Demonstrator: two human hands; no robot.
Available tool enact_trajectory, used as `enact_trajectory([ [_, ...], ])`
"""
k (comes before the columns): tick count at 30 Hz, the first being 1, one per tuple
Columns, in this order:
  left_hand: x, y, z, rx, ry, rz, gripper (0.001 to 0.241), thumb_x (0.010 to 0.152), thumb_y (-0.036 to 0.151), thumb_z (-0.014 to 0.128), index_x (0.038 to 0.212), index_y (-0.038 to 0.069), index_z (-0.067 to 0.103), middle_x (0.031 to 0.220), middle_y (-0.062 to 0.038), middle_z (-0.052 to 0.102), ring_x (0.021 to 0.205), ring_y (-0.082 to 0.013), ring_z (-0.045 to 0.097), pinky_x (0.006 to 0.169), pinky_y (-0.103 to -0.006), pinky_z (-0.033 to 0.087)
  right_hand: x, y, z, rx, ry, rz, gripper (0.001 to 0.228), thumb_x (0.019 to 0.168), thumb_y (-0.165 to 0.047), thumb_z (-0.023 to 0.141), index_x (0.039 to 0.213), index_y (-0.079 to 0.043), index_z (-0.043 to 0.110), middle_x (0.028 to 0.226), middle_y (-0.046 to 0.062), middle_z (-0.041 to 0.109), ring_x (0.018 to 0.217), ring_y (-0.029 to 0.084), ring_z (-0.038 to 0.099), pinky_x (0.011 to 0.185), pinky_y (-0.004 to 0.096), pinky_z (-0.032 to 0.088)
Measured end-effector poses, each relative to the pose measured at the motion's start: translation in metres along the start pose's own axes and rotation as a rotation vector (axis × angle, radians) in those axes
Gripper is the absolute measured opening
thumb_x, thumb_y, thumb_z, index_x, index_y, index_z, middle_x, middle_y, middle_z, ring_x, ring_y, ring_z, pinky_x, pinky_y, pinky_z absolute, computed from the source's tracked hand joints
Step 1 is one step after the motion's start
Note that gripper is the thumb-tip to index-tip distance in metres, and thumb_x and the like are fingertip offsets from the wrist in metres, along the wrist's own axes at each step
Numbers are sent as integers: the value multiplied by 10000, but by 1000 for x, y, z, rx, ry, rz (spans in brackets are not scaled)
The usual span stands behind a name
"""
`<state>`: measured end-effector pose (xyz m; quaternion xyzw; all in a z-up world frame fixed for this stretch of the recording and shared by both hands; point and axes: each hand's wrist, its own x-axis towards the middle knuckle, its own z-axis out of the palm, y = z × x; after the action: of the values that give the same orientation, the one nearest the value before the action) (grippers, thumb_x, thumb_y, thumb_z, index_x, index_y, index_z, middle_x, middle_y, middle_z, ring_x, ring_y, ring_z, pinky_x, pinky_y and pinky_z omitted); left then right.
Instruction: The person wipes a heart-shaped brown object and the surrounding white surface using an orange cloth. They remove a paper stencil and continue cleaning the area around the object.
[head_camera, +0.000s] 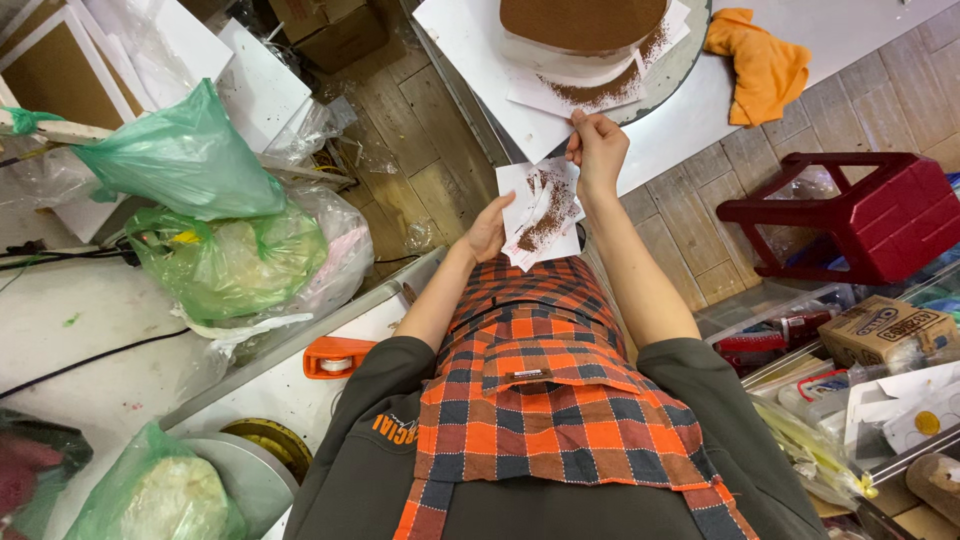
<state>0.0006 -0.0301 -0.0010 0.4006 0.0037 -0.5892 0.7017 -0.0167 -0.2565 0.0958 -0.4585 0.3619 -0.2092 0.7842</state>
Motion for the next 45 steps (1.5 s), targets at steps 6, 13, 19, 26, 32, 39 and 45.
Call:
enact_trajectory([
  [6, 15, 12, 2, -19, -35, -22, 1214, 834, 919, 138, 1608, -6, 271, 1654, -238, 329, 1530, -372, 338, 1223, -499, 345, -36, 1, -15, 19, -53, 58, 249, 981, -134, 729, 771, -46, 630, 571, 7, 567, 420, 69, 446, 419, 228, 393],
  [13, 16, 25, 1, 26, -32, -162, 1309, 718, 977, 80, 1593, 28, 294, 1609, -238, 389, 1462, -408, 377, 1156, -509, 378, -103, 6, -60, -274, -287, 214, 206, 961, -158, 702, 789, -55, 655, 548, -10, 578, 396, 59, 451, 374, 211, 310],
  [19, 15, 6, -2, 143, -162, -234, 1323, 746, 964, 61, 1589, -10, 358, 1618, -178, 406, 1479, -341, 395, 1179, -455, 372, -119, -14, -93, -836, -472, 248, 258, 934, -297, 719, 776, -94, 709, 560, 34, 632, 451, 63, 554, 441, 212, 424],
  [26, 21, -1, 14, 156, -157, -230, 1289, 762, 951, 80, 1603, -1, 294, 1663, -194, 333, 1532, -322, 346, 1245, -439, 311, -87, -44, -102, -1205, -443, 99, 416, 963, -477, 692, 978, -64, 744, 662, 26, 691, 536, 140, 622, 537, 309, 480],
  [32, 24, -4, 18, 133, -104, -187, 1312, 746, 964, 111, 1599, -14, 300, 1653, -205, 337, 1525, -332, 341, 1245, -457, 299, -45, -75, -77, -1149, -478, -448, 595, 986, -288, 648, 1558, -251, 489, 711, 67, 696, 633, 243, 704, 639, 384, 556],
  [39, 21, -14, 32, 122, -13, -68, 1372, 712, 1000, 126, 1590, -42, 285, 1660, -240, 323, 1545, -353, 321, 1257, -462, 275, -3, -46, -60, -1181, -515, -528, 562, 967, -289, 671, 1508, -239, 528, 746, 120, 715, 640, 283, 687, 644, 408, 553],
  [45, 17, -25, 43, 124, 134, -15, 1410, 655, 1017, 138, 1599, -26, 246, 1670, -229, 270, 1552, -358, 285, 1261, -467, 243, 127, -93, -128, -601, -193, -465, 167, 1024, -150, 708, 1103, -4, 696, 896, 51, 709, 653, 93, 651, 490, 264, 562],
])
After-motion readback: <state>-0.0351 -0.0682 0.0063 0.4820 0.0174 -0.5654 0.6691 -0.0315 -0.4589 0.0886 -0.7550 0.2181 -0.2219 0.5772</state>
